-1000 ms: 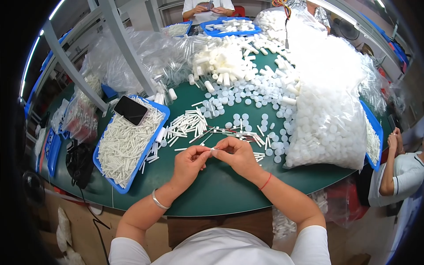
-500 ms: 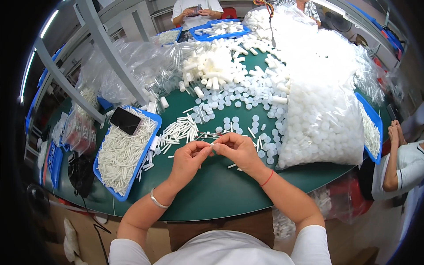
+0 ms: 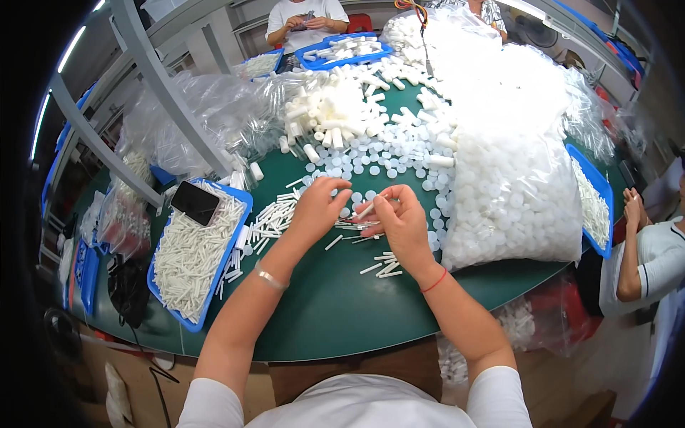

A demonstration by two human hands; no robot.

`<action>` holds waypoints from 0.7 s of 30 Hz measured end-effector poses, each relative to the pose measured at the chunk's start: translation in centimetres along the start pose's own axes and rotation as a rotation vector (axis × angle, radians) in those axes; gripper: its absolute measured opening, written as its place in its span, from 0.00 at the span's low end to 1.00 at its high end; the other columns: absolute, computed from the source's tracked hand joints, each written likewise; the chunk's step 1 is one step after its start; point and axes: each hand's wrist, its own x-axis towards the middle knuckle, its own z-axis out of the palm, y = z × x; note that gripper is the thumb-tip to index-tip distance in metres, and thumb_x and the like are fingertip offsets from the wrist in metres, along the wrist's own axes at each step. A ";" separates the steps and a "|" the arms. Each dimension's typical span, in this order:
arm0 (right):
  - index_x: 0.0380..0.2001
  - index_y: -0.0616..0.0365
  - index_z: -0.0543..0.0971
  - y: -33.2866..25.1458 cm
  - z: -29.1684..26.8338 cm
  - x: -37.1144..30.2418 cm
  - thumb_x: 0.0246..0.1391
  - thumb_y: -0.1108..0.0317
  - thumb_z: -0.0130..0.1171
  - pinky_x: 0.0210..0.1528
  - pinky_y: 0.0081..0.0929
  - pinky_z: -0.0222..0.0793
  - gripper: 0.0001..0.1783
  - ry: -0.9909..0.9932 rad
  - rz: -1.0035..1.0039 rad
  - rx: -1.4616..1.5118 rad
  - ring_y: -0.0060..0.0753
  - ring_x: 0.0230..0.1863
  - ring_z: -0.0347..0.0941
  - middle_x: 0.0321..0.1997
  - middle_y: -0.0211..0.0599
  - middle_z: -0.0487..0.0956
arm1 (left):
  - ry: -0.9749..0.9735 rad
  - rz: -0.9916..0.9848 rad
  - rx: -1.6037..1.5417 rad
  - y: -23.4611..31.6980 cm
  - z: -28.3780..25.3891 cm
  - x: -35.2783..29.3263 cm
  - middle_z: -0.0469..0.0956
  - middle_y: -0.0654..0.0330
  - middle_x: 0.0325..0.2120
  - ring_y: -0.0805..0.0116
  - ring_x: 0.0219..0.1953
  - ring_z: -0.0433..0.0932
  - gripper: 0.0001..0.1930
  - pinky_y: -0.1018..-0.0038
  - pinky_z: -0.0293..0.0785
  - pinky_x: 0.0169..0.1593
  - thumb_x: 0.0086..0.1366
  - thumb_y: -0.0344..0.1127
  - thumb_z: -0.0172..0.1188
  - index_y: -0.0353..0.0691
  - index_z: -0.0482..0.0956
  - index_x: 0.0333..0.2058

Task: Assembling small plastic toy components by joining white caps to tubes at a factory workbench.

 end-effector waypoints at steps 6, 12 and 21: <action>0.43 0.61 0.72 0.5 -0.8 0.6 0.62 0.65 0.54 0.23 0.15 0.68 0.11 0.021 -0.010 -0.115 0.16 0.23 0.70 0.29 0.32 0.76 | -0.238 0.127 0.250 -2.4 2.0 3.8 0.77 0.50 0.33 0.52 0.39 0.77 0.07 0.63 0.73 0.45 0.54 0.32 0.62 0.39 0.83 0.31; 0.37 0.62 0.80 1.1 -0.9 0.6 0.58 0.65 0.59 0.25 0.11 0.62 0.11 0.064 -0.019 -0.235 0.09 0.24 0.64 0.27 0.22 0.74 | -0.098 -0.028 -0.015 -1.3 0.4 1.8 0.78 0.56 0.30 0.66 0.33 0.79 0.10 0.74 0.74 0.41 0.55 0.32 0.63 0.36 0.82 0.36; 0.36 0.63 0.81 1.5 0.1 -0.4 0.56 0.69 0.61 0.27 0.11 0.59 0.09 -0.061 -0.103 -0.328 0.10 0.26 0.64 0.26 0.22 0.76 | -0.150 -0.537 -1.350 0.7 -2.2 -5.0 0.77 0.58 0.39 0.71 0.38 0.78 0.17 0.77 0.76 0.47 0.60 0.27 0.61 0.33 0.71 0.47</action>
